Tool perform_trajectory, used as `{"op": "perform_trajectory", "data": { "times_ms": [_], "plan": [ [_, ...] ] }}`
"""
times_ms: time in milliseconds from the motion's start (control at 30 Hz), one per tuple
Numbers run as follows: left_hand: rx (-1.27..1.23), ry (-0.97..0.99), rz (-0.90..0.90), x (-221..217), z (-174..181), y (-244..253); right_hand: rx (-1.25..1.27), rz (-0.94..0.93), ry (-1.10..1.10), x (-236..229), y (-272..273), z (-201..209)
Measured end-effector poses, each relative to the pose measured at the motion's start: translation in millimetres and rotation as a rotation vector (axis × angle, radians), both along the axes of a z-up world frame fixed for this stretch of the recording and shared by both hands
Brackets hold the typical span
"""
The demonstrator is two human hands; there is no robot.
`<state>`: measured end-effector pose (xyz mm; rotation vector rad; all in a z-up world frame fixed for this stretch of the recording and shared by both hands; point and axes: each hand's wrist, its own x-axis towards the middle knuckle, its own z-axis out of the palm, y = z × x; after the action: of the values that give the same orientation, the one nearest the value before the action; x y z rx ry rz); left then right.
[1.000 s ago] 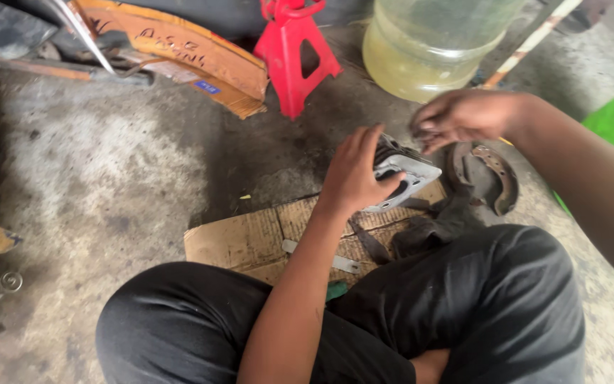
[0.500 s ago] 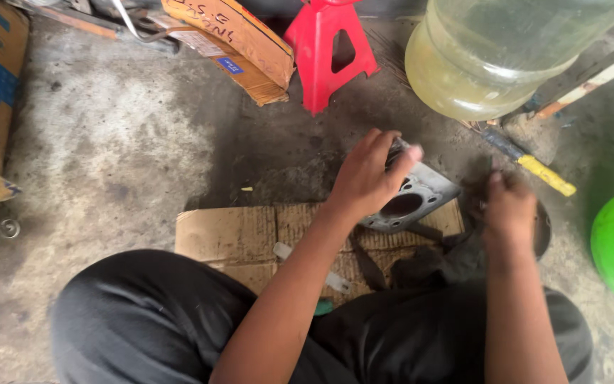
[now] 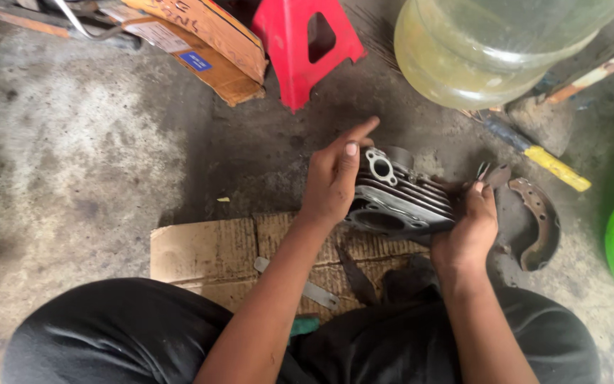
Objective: The person cleans and reassembles a metal engine cylinder head while sitting on the floor, handling small metal pins and components.
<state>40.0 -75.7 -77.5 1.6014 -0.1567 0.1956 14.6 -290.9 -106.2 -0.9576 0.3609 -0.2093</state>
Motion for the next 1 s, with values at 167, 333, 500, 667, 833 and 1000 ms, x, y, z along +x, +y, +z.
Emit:
{"op": "perform_trajectory", "data": {
  "times_ms": [167, 333, 500, 667, 833, 1000],
  "plan": [
    [0.061, -0.180, 0.075, -5.5, 4.1, -14.5, -0.061, -0.080, -0.132, -2.2, -3.9, 11.3],
    [0.031, -0.216, 0.131, 1.4, -12.9, -14.3, -0.066, -0.060, -0.109, 6.2, -2.7, 9.4],
    [-0.020, -0.146, 0.161, 8.7, -20.1, -10.5, -0.077, -0.068, -0.127, 14.5, 2.1, 4.7],
    [-0.039, -0.129, 0.148, 13.2, -19.4, -11.6, -0.082, -0.072, -0.103, 17.7, 1.7, 8.5],
    [-0.063, -0.106, 0.122, 14.6, -20.3, -13.0, -0.089, -0.067, -0.067, 17.6, 1.8, 9.1],
    [0.049, 0.005, 0.194, 17.1, -19.6, -11.3, -0.078, -0.058, -0.068, 21.0, -1.9, 7.8]
  ]
}}
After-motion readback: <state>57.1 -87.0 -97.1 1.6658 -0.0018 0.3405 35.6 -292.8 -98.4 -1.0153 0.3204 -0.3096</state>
